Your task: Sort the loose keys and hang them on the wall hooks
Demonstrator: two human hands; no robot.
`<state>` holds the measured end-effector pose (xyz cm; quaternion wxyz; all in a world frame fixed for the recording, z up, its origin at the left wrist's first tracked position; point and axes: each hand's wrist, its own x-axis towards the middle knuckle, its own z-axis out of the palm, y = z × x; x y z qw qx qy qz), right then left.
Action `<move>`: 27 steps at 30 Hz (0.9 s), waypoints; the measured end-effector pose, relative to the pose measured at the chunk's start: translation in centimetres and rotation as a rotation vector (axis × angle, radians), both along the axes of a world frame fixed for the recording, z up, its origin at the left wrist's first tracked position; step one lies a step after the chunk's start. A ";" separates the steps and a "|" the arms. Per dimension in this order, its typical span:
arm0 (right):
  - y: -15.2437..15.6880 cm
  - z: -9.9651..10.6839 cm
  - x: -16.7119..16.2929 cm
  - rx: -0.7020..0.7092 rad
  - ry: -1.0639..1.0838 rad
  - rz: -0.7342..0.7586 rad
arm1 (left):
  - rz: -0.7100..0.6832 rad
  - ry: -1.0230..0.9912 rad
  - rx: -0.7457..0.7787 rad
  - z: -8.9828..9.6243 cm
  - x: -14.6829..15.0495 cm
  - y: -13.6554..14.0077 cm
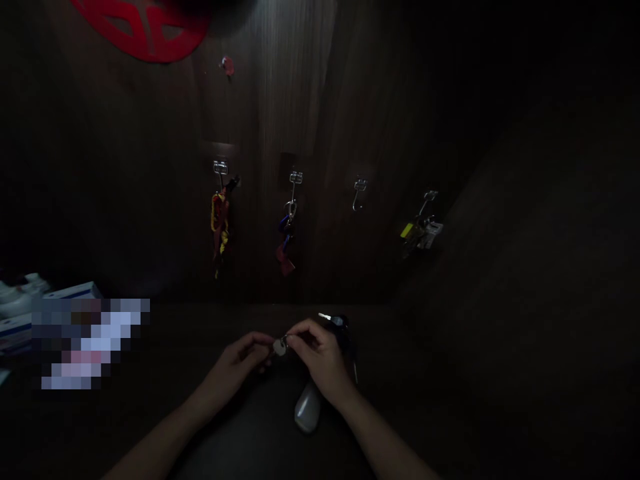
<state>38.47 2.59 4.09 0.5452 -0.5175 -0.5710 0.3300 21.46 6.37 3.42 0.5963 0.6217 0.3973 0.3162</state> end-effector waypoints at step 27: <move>0.5 9.5 12.2 0.361 0.280 -0.612 | -0.151 0.281 0.367 -1.4 -0.8 -0.1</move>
